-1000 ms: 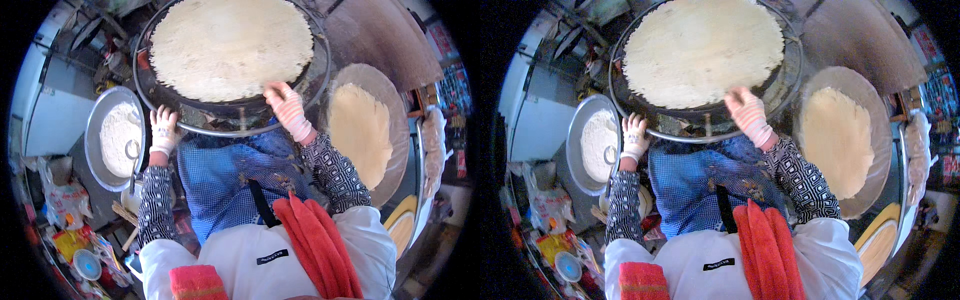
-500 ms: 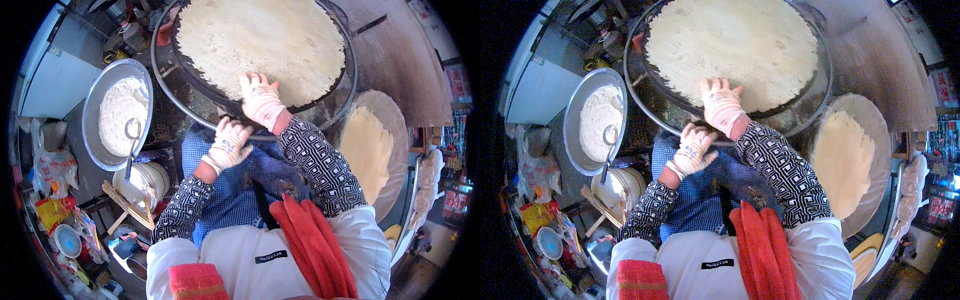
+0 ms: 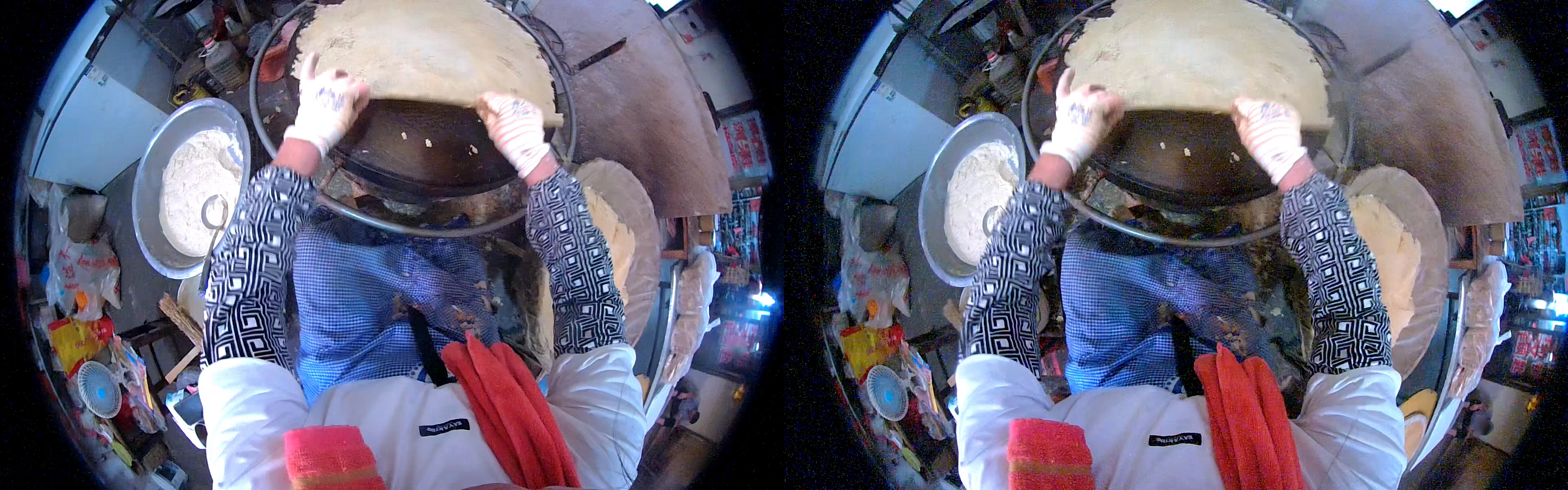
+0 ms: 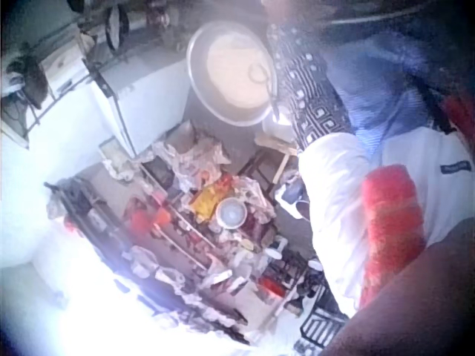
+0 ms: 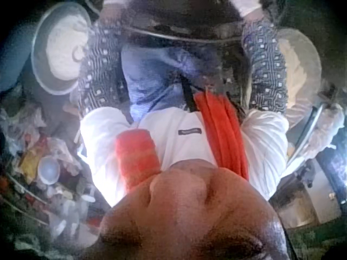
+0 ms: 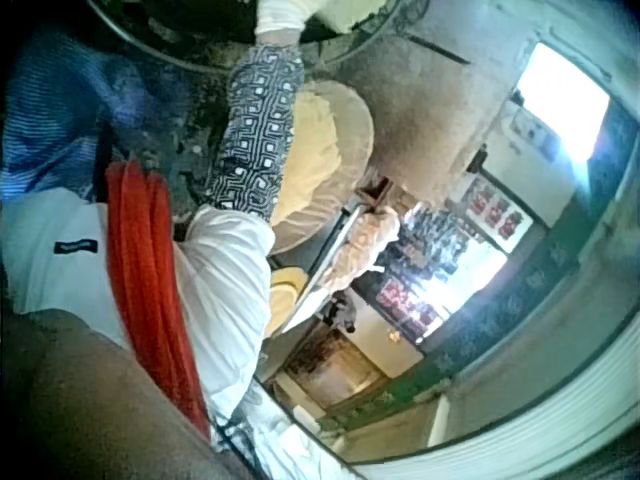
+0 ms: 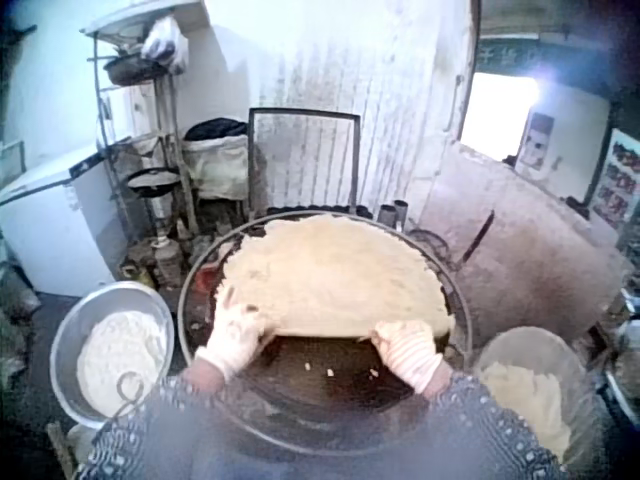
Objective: The person spreads batter on a large circular griddle using a ladle and a wooden stick, flips the resulting thin pancake by hand and with a tool, and cleans the griddle surface with a scraper and a cloth.
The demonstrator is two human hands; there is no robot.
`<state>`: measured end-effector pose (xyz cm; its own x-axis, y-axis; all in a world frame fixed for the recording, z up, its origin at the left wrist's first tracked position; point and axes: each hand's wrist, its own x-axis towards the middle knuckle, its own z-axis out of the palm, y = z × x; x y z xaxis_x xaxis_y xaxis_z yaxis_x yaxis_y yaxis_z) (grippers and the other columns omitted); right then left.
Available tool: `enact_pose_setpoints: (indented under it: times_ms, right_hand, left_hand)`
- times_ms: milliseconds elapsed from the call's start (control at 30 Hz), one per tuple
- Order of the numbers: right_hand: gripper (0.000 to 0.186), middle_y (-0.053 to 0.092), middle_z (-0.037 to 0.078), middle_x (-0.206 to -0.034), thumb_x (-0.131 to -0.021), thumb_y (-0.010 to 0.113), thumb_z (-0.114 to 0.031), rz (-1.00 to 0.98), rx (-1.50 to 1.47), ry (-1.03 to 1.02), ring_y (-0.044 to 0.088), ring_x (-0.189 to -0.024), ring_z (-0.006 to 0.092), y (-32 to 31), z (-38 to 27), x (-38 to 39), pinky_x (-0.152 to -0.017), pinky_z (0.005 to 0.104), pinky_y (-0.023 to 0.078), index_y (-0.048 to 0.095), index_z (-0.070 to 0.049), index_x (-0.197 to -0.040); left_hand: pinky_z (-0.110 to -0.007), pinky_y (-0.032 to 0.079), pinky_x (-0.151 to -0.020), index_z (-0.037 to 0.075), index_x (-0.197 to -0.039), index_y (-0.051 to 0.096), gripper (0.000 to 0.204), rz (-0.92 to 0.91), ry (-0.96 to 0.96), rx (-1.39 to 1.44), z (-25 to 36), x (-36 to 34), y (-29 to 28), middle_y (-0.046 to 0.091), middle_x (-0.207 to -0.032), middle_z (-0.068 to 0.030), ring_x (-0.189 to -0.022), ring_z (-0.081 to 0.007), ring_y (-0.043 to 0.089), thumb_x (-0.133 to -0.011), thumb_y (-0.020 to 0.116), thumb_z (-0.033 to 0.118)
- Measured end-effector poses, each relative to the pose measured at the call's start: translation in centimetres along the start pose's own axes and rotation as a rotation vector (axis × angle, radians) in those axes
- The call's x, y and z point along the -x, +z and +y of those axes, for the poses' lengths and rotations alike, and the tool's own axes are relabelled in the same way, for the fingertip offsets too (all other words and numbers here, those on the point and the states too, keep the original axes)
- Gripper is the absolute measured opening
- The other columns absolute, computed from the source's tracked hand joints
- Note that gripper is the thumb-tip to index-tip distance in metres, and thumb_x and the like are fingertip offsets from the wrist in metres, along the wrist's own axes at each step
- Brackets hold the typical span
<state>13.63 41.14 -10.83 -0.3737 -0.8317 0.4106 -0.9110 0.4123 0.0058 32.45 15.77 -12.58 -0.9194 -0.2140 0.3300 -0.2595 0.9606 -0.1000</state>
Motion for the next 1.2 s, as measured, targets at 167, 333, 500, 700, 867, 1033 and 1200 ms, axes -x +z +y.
enact_pose_setpoints:
  times_ms: [167, 333, 500, 700, 867, 1033, 1200]
  right_hand:
    - [0.028, 0.070, 0.008, -0.084, -0.074, 0.066, -0.005, 0.370, 0.070, -0.079, 0.068, -0.082, 0.0263, -5.7, 2.0, 0.2, -0.076, 0.0398, 0.053, 0.069, -0.016, -0.100]
    - [0.056, 0.064, 0.014, -0.113, -0.069, 0.072, -0.007, 0.307, 0.132, 0.018, 0.062, -0.104, 0.0325, -6.3, -0.4, 9.3, -0.101, 0.0475, 0.043, 0.060, -0.013, -0.123]
    - [0.044, 0.063, 0.016, -0.116, -0.088, 0.070, -0.029, 0.407, -1.083, 0.893, 0.063, -0.103, 0.0275, -0.6, -4.1, 23.4, -0.089, 0.0391, 0.053, 0.057, -0.001, -0.119]
    - [0.042, 0.066, 0.015, -0.108, -0.093, 0.061, -0.043, 0.231, -2.313, 1.092, 0.064, -0.102, 0.0303, 1.8, -9.3, 21.0, -0.086, 0.0507, 0.052, 0.058, -0.006, -0.114]
    - [0.029, 0.063, 0.011, -0.114, -0.089, 0.063, -0.017, 0.651, -2.121, 1.351, 0.057, -0.110, 0.0289, 5.0, -3.1, 20.2, -0.095, 0.0497, 0.048, 0.059, -0.008, -0.116]
    - [0.034, 0.066, 0.010, -0.113, -0.086, 0.068, -0.022, 0.511, -1.536, 1.353, 0.056, -0.109, 0.0190, 4.2, 6.4, 24.1, -0.102, 0.0315, 0.040, 0.066, 0.001, -0.112]
    - [0.029, 0.071, 0.011, -0.095, -0.090, 0.062, -0.028, 0.255, -0.772, 1.221, 0.064, -0.088, 0.0206, -4.7, 19.8, 29.1, -0.084, 0.0323, 0.050, 0.071, -0.002, -0.100]
  left_hand:
    - [-0.054, 0.029, -0.109, 0.021, -0.085, 0.067, 0.012, 0.570, 0.149, -0.044, 1.1, -2.8, -6.7, 0.066, -0.079, 0.0004, -0.090, -0.0200, 0.064, -0.075, 0.069, 0.013]
    - [-0.060, 0.014, -0.116, 0.017, -0.123, 0.060, 0.051, -0.057, 0.209, 0.267, 6.6, 6.9, -6.7, 0.061, -0.119, -0.0092, -0.119, -0.0277, 0.054, -0.080, 0.071, 0.041]
    - [-0.056, 0.014, -0.116, 0.004, -0.140, 0.043, 0.065, 0.071, 0.125, 0.196, 6.2, 8.1, -3.8, 0.046, -0.143, -0.0155, -0.137, -0.0347, 0.036, -0.090, 0.057, 0.043]
    - [-0.056, 0.015, -0.115, 0.004, -0.140, 0.043, 0.067, -0.483, 0.076, 0.166, 12.9, 5.4, -1.7, 0.047, -0.141, -0.0162, -0.135, -0.0330, 0.039, -0.098, 0.032, 0.055]
    - [-0.053, 0.028, -0.110, 0.006, -0.125, 0.054, 0.052, 0.060, 0.221, 0.636, 14.8, 11.5, -5.4, 0.058, -0.119, -0.0158, -0.117, -0.0327, 0.052, -0.089, 0.059, 0.044]
    - [-0.056, 0.022, -0.113, 0.005, -0.127, 0.051, 0.071, -0.229, 0.005, 0.347, 8.3, 16.5, -1.1, 0.054, -0.122, -0.0175, -0.121, -0.0374, 0.048, -0.072, 0.077, 0.041]
    - [-0.055, 0.017, -0.114, 0.014, -0.109, 0.069, 0.047, -0.584, -0.094, 0.054, 8.8, 14.6, 2.3, 0.066, -0.109, -0.0117, -0.118, -0.0332, 0.053, -0.071, 0.076, 0.041]
